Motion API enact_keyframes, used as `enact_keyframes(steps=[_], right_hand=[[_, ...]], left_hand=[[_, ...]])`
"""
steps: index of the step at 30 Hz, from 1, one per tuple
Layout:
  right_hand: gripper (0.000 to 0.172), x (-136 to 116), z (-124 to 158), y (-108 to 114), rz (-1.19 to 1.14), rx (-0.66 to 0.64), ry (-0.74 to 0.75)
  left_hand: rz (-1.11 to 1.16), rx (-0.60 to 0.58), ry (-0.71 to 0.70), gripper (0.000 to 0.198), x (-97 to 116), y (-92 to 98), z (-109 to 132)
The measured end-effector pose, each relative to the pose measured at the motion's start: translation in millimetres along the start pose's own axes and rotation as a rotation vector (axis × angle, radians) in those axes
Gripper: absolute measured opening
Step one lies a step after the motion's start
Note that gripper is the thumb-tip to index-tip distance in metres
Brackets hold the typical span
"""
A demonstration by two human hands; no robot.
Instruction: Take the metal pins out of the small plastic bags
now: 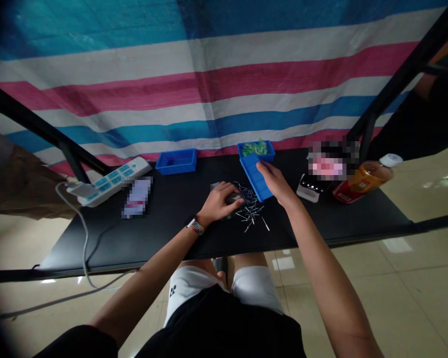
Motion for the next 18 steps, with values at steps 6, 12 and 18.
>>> enact_keyframes(steps=[6,12,18], right_hand=[[0.074,1.4,5.0,16.3,-0.026,0.066,0.161],[0.070,5.4,4.1,34.6,-0.067,0.070,0.210],[0.080,27.7,-2.3,51.9,-0.178,0.386,0.235]], left_hand=[[-0.052,-0.093,-0.039,0.060,7.8,-2.1,-2.7],[-0.014,-0.056,-0.044,0.049,13.4,4.7,-6.4],[-0.070,-0.041,0.028,0.036,18.5,-0.6,-20.9]])
Point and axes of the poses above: each hand's wrist, its own z-axis away from the middle knuckle, its own y-axis out of the back of the hand, x = y × z, the point moved 4 cm from there along -z, towards the middle knuckle, and after that the axes turned 15 degrees about -y, right-handed, at the moved point
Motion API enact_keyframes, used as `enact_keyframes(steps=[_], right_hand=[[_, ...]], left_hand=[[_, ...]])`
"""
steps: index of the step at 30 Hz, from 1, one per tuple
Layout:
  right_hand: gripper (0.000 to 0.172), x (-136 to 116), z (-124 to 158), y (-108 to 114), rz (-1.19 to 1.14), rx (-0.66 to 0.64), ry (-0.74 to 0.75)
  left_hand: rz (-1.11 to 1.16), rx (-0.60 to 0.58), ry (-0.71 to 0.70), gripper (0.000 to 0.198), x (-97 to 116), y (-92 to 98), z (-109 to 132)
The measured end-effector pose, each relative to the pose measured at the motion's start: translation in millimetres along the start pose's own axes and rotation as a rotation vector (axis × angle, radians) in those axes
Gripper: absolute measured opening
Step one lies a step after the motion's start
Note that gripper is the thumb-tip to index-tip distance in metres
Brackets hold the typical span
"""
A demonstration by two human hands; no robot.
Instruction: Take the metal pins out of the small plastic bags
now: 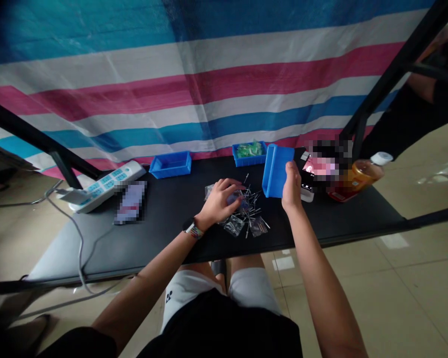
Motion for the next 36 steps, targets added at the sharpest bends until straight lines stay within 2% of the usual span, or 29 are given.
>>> enact_keyframes(steps=[2,6,10,14,16,18,22,26,28,30,31,33,35,36], right_hand=[[0.080,3.0,2.6,3.7,-0.041,0.056,0.017],[0.076,-4.2,18.7,7.1,-0.161,0.086,0.050],[0.076,-19.9,43.9,3.9,-0.366,0.059,0.105],[0.073,-27.5,69.0,-7.2,-0.531,0.034,0.159],[0.072,-26.1,80.9,-16.0,-0.567,0.009,0.181],[0.077,-22.9,92.9,-25.6,-0.540,-0.025,0.200],[0.091,-20.1,115.5,-43.1,-0.333,-0.154,0.164],[0.085,-25.1,125.8,-55.7,-0.137,-0.415,0.079],[0.083,-24.6,116.8,-58.8,-0.043,-0.505,0.060],[0.082,-19.4,92.1,-58.1,0.038,-0.482,0.062],[0.080,-15.4,73.7,-56.1,0.073,-0.416,0.069],[0.069,-5.8,29.3,-48.7,0.129,-0.182,0.061],[0.062,3.8,-15.6,-43.7,0.195,0.010,0.007],[0.061,7.6,-35.5,-43.2,0.243,0.066,-0.028]], left_hand=[[-0.007,-0.032,0.009,0.034,3.4,-5.5,-2.5],[-0.033,-0.061,-0.001,0.033,12.9,-8.8,-2.9],[0.013,0.030,0.034,0.037,27.4,2.6,-4.3],[0.196,0.118,0.197,0.054,36.2,11.0,-5.8],[0.436,0.182,0.344,0.069,32.1,10.6,-4.0],[0.688,0.259,0.499,0.075,23.7,9.6,-0.6],[1.000,0.402,0.652,0.048,2.3,17.9,5.6],[1.208,0.663,0.839,0.028,-30.1,36.5,18.5],[1.270,0.778,0.924,0.022,-48.6,45.3,25.5],[1.221,0.927,0.963,0.022,-67.6,55.1,32.1],[1.155,0.979,0.973,0.023,-76.0,59.4,34.6],[1.022,1.027,0.974,0.023,-89.4,64.7,36.7],[0.969,1.020,0.962,0.020,-98.6,64.3,34.8],[0.951,1.005,0.959,0.018,-102.3,62.6,33.2]])
Point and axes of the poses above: each hand's wrist, its own z-axis away from the middle knuckle, its own y-axis out of the back of the hand, x = y × z, the point moved 4 cm from there along -z, towards the middle knuckle, and after that the axes turned 15 degrees about -y, right-handed, at the moved point
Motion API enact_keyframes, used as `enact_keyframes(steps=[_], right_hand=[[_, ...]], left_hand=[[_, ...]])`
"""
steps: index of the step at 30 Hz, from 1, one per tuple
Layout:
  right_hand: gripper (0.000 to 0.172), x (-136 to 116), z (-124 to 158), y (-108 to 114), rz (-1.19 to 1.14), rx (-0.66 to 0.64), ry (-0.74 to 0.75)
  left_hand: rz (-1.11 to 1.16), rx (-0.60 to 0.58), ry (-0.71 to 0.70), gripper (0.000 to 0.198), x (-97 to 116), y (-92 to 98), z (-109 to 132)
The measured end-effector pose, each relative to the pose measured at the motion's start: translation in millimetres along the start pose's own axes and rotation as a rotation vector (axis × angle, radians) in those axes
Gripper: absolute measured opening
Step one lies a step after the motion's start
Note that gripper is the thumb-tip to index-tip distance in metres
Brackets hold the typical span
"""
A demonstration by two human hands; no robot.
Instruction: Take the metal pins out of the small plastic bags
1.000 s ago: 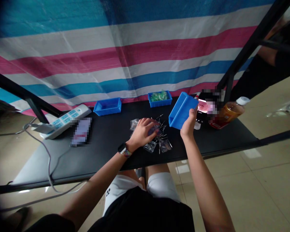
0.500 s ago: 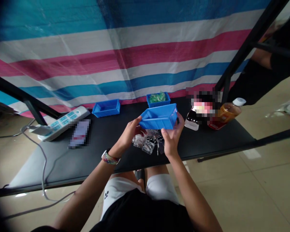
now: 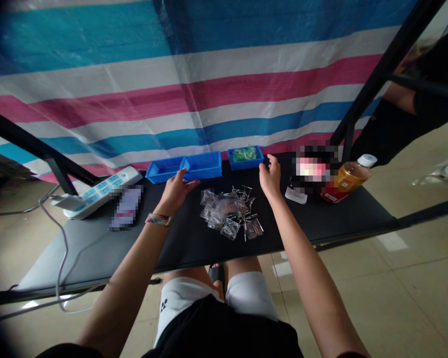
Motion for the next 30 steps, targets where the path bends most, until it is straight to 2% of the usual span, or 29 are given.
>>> enact_keyframes(steps=[2,5,10,15,19,21,27,28,30], right_hand=[[0.061,3.1,-31.4,-4.6,0.098,0.049,-0.074],[0.060,3.9,-56.2,-10.8,0.206,0.065,-0.169],[0.043,2.9,-67.6,-15.9,0.250,0.032,-0.163],[0.027,1.9,-78.1,-21.2,0.301,-0.038,-0.164],[0.017,-4.4,-86.2,-28.8,0.349,-0.077,-0.156],[0.015,-7.6,-88.6,-32.3,0.379,-0.099,-0.149],[0.022,-10.5,-88.5,-31.7,0.433,-0.101,-0.158],[0.023,-10.5,-87.3,-30.2,0.433,-0.089,-0.161],[0.022,-10.4,-83.9,-26.4,0.427,-0.058,-0.173]], left_hand=[[-0.056,-0.010,-0.011,0.018,-5.5,-2.9,-5.9],[-0.123,-0.009,-0.031,0.021,-14.3,-7.6,-13.8],[-0.117,-0.010,-0.051,0.020,-26.8,-15.3,-20.7],[-0.074,-0.025,-0.085,0.024,-32.9,-19.4,-16.8],[-0.012,-0.012,-0.087,0.036,-33.2,-23.9,-11.2],[0.012,-0.011,-0.076,0.049,-32.4,-27.1,-8.5],[0.026,-0.025,-0.059,0.088,-30.9,-27.0,-2.9],[0.001,-0.038,-0.079,0.091,-30.7,-25.2,-1.5],[-0.141,-0.155,-0.212,0.091,-27.5,-24.6,3.7]])
Point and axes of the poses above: each hand's wrist, its own z-axis away from the middle knuckle, its own y-axis out of the back of the hand, x = y × z, the point moved 4 cm from there along -z, towards the middle knuckle, and after that the axes turned 15 degrees about -y, right-handed, at the moved point
